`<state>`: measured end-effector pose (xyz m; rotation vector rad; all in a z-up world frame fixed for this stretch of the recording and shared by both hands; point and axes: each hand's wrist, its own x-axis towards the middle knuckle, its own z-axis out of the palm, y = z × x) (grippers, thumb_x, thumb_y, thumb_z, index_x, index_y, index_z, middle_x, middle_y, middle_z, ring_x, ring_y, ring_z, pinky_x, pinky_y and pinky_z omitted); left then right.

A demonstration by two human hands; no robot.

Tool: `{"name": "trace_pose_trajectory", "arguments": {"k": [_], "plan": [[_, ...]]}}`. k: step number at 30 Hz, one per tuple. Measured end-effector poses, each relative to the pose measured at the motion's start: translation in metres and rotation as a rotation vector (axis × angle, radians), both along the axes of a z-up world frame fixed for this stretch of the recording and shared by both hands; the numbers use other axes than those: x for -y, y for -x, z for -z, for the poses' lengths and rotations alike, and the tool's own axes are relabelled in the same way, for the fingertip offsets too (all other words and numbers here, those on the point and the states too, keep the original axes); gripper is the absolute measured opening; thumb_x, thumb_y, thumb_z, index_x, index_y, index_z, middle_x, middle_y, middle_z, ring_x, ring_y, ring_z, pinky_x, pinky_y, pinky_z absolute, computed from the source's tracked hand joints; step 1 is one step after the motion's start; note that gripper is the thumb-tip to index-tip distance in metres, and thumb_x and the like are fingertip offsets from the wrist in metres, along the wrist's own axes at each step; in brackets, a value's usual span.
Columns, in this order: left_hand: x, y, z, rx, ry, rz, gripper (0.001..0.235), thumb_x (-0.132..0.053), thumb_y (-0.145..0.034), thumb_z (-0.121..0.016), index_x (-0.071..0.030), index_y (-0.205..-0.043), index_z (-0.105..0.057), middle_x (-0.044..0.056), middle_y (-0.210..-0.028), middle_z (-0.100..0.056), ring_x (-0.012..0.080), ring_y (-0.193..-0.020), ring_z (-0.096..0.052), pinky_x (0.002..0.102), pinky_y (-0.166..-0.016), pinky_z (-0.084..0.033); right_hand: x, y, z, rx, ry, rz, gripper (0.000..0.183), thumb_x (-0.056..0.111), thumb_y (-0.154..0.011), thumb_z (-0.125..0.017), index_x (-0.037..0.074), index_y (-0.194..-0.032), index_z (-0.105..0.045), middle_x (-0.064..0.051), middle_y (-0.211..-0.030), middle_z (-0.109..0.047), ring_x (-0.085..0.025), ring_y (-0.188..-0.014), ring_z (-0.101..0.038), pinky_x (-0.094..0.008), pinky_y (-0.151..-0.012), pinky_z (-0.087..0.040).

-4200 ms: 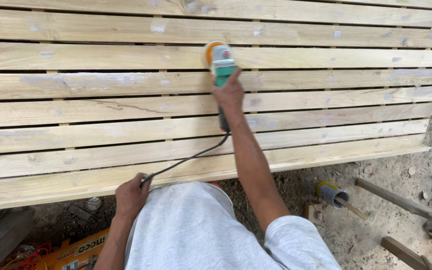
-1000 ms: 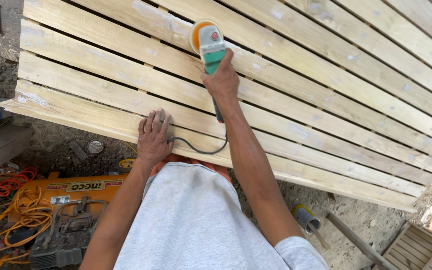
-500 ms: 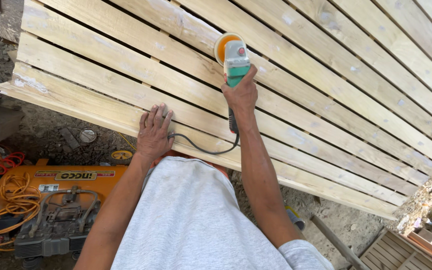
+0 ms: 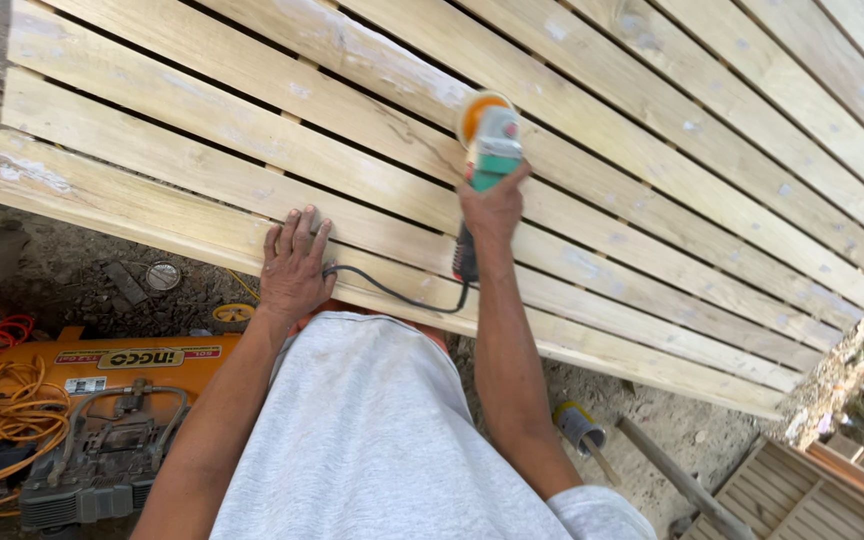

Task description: The person uses a handheld electric sander to smooth the surface of a wooden slatted structure. They move the sander across the planks and later change the sanding disc.

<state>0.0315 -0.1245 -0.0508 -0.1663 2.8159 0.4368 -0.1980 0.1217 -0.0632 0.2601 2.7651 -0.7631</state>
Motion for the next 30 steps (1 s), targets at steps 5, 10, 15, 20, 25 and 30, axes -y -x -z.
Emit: {"name": "trace_pose_trajectory", "arguments": {"k": [5, 10, 15, 20, 25, 30], "plan": [[0.000, 0.002, 0.002, -0.058, 0.005, 0.008, 0.078, -0.041, -0.086, -0.069, -0.012, -0.155, -0.047, 0.016, -0.165, -0.033, 0.0330, -0.154, -0.026, 0.050, -0.127, -0.017, 0.054, -0.012, 0.003, -0.024, 0.058, -0.187, 0.094, 0.032, -0.077, -0.080, 0.007, -0.147, -0.022, -0.028, -0.099, -0.070, -0.051, -0.085, -0.069, -0.058, -0.073, -0.055], [0.000, -0.002, 0.005, -0.092, 0.002, 0.008, 0.074, -0.041, -0.090, -0.068, -0.014, -0.155, -0.048, 0.015, -0.166, -0.033, 0.0336, -0.155, -0.026, 0.051, -0.127, -0.017, 0.068, -0.033, -0.010, 0.016, 0.086, -0.250, 0.092, 0.027, -0.074, -0.079, 0.009, -0.147, -0.026, -0.027, -0.113, -0.068, -0.049, -0.090, -0.070, -0.057, -0.076, -0.056], [-0.001, 0.001, 0.008, -0.062, 0.034, 0.042, 0.077, -0.041, -0.088, -0.068, -0.010, -0.156, -0.048, 0.018, -0.164, -0.034, 0.0363, -0.153, -0.027, 0.052, -0.125, -0.018, 0.034, -0.047, -0.019, -0.002, 0.089, -0.212, 0.090, 0.025, -0.074, -0.078, 0.008, -0.147, -0.028, -0.028, -0.112, -0.069, -0.049, -0.088, -0.069, -0.057, -0.074, -0.057], [-0.002, -0.008, 0.003, -0.067, 0.037, 0.048, 0.073, -0.041, -0.092, -0.066, -0.011, -0.156, -0.048, 0.017, -0.165, -0.033, 0.0354, -0.155, -0.026, 0.052, -0.127, -0.018, -0.032, -0.051, -0.019, -0.019, -0.005, -0.124, 0.087, 0.031, -0.081, -0.082, 0.008, -0.144, -0.028, -0.026, -0.097, -0.072, -0.050, -0.084, -0.070, -0.057, -0.072, -0.056], [-0.001, -0.003, 0.005, -0.078, 0.040, 0.047, 0.071, -0.040, -0.095, -0.065, -0.010, -0.157, -0.047, 0.018, -0.165, -0.032, 0.0357, -0.155, -0.025, 0.052, -0.127, -0.018, -0.085, -0.049, -0.017, -0.012, 0.024, 0.039, 0.084, 0.027, -0.078, -0.078, 0.012, -0.143, -0.027, -0.027, -0.096, -0.072, -0.051, -0.085, -0.070, -0.058, -0.073, -0.056], [-0.004, -0.004, 0.002, -0.064, 0.058, 0.071, 0.070, -0.041, -0.096, -0.063, -0.010, -0.157, -0.046, 0.019, -0.165, -0.031, 0.0363, -0.154, -0.024, 0.052, -0.126, -0.017, -0.100, -0.047, -0.017, -0.053, 0.023, 0.126, 0.085, 0.024, -0.074, -0.078, 0.011, -0.141, -0.026, -0.028, -0.096, -0.071, -0.052, -0.085, -0.069, -0.058, -0.074, -0.055]]}}
